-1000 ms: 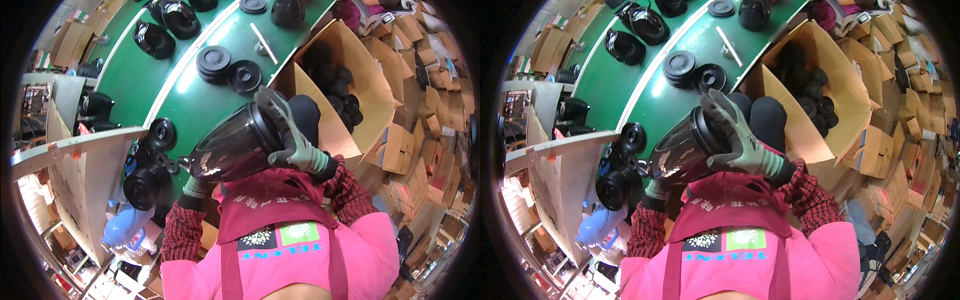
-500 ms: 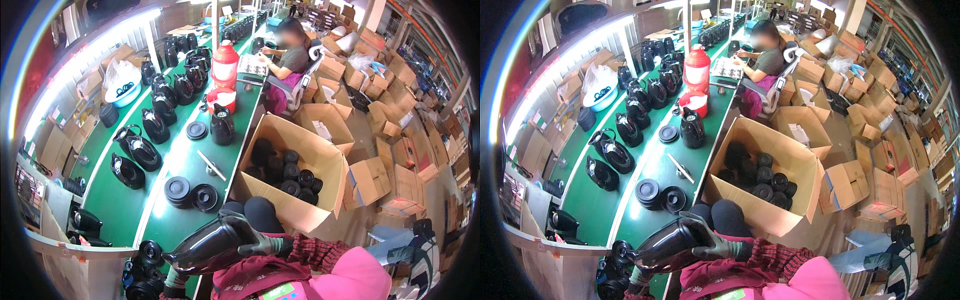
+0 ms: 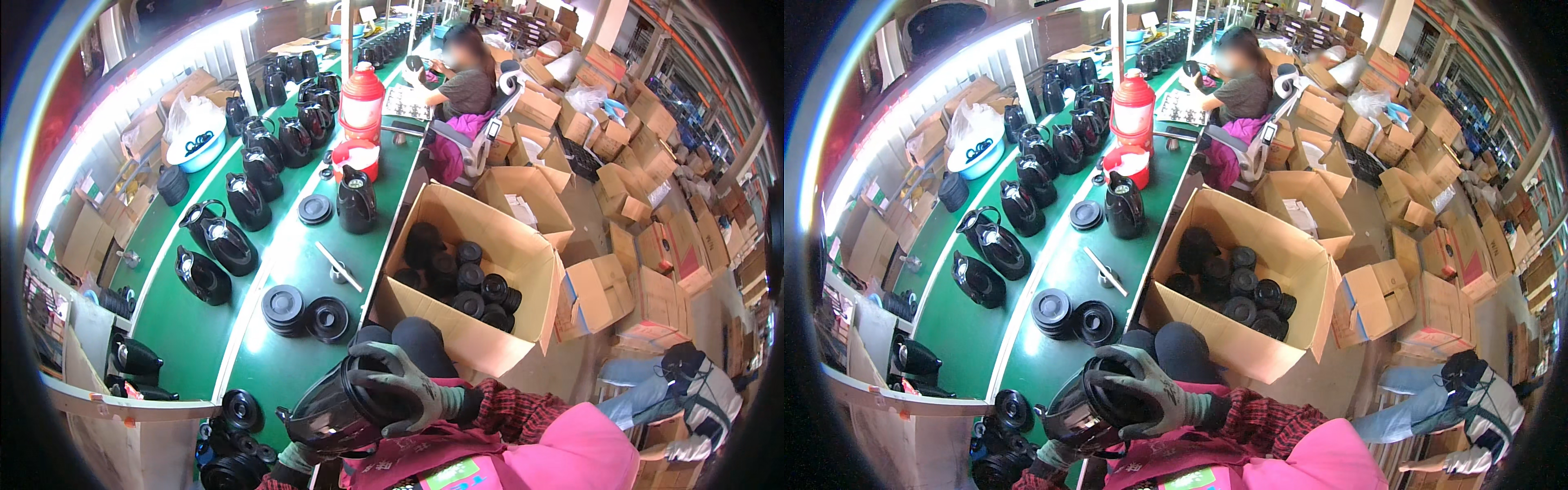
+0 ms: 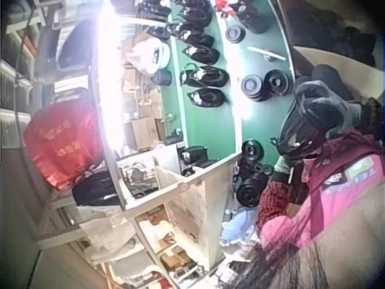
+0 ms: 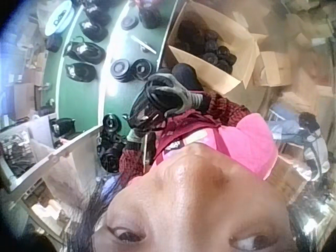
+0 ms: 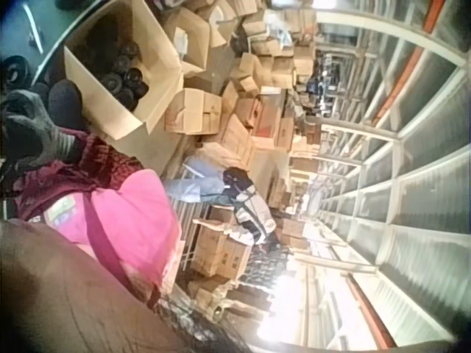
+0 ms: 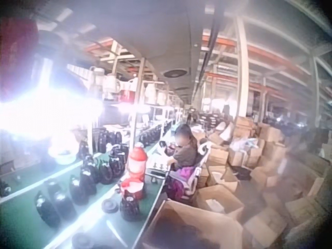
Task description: The person assembles black kettles at a workstation. They pick up kettle bodies and lids, insert a metal filter into the body, and screw the lid on. Completed kettles are placed on the green table, and lids are stored in a cardboard box.
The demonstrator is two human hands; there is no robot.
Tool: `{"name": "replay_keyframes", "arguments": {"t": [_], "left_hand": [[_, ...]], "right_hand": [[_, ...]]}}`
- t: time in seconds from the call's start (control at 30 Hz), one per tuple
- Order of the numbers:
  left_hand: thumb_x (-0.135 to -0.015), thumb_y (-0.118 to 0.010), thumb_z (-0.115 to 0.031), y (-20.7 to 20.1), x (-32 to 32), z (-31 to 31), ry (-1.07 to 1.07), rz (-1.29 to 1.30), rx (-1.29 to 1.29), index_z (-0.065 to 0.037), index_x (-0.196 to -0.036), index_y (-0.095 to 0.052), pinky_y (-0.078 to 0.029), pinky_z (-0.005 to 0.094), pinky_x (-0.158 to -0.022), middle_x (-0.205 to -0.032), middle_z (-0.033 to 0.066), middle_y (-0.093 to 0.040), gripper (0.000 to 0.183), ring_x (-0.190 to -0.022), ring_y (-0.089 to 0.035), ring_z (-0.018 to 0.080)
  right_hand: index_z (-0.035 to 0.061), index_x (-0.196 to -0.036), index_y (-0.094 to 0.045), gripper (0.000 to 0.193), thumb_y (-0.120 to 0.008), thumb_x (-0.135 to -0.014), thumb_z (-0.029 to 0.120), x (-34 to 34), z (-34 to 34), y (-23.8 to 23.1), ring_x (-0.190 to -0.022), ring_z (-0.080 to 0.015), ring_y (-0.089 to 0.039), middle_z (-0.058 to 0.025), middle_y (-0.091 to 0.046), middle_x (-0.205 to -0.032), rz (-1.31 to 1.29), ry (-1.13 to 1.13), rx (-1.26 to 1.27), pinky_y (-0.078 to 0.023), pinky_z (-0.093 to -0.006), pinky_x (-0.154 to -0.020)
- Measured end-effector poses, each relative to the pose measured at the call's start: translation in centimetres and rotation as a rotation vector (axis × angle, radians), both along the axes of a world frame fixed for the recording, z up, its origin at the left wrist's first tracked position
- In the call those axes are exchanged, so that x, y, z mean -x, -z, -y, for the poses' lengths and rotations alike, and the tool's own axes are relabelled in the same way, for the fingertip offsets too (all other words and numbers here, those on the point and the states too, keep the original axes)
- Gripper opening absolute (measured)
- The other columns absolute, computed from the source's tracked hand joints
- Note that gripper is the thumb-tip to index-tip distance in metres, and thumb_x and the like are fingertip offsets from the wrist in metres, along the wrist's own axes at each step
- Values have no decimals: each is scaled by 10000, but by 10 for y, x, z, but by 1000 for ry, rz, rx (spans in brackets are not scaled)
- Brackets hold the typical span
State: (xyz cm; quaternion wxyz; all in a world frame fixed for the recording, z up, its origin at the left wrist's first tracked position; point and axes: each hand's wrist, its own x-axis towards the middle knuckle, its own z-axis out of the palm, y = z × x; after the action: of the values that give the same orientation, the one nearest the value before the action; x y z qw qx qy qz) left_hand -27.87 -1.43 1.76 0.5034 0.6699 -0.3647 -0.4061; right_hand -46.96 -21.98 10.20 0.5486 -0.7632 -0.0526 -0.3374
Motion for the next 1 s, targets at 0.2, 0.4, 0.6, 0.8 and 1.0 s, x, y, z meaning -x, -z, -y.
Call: {"name": "replay_keyframes", "arguments": {"t": [0.2, 0.4, 0.6, 0.8, 1.0], "left_hand": [[-764, -749, -184, -82, -25, -1, -62, 788, 310, 40, -1104, -721, -570, 388, -867, -1038, 212, -740, 409, -973, -735, 332], [-891, -648, -213, -35, -9, -33, -192, 150, -2, -11, -1181, -709, -563, 373, -875, -1080, 159, -735, 359, -981, -717, 262], [-851, -725, -292, -60, -2, -16, -141, 191, 55, 2, -1198, -714, -547, 333, -883, -1079, 124, -747, 454, -952, -727, 243], [-759, -778, -275, -94, -11, 8, 138, 1035, 183, -25, -1201, -715, -557, 344, -825, -1063, 174, -723, 511, -937, -719, 330], [-832, -750, -186, -1, -21, -33, -109, 461, 64, -30, -1152, -723, -551, 335, -787, -1012, 70, -731, 358, -851, -692, 232]], "right_hand": [[-55, -1532, -334, 487, -366, -1116, 197, -1, 21, 129, -1389, -248, -466, -168, -424, -1551, 9, -687, -1841, -372, -356, -1196], [6, -1559, -331, 685, -443, -1072, 476, -9, 1, 67, -1417, -279, -414, -138, -416, -1557, -93, -68, -567, -287, -350, -1186], [16, -1499, -427, 673, -486, -1043, 506, -2, 19, 72, -1381, -253, -445, -152, -461, -1516, -519, -61, -1005, -316, -355, -1170], [3, -1479, -452, 753, -450, -1032, 609, -5, 12, 52, -1413, -269, -416, -145, -455, -1524, -600, -7, -1612, -277, -368, -1200], [-4, -1495, -427, 611, -421, -1087, 452, 3, 16, 53, -1346, -238, -503, -147, -516, -1476, -112, -41, -405, -336, -334, -1167]]}}
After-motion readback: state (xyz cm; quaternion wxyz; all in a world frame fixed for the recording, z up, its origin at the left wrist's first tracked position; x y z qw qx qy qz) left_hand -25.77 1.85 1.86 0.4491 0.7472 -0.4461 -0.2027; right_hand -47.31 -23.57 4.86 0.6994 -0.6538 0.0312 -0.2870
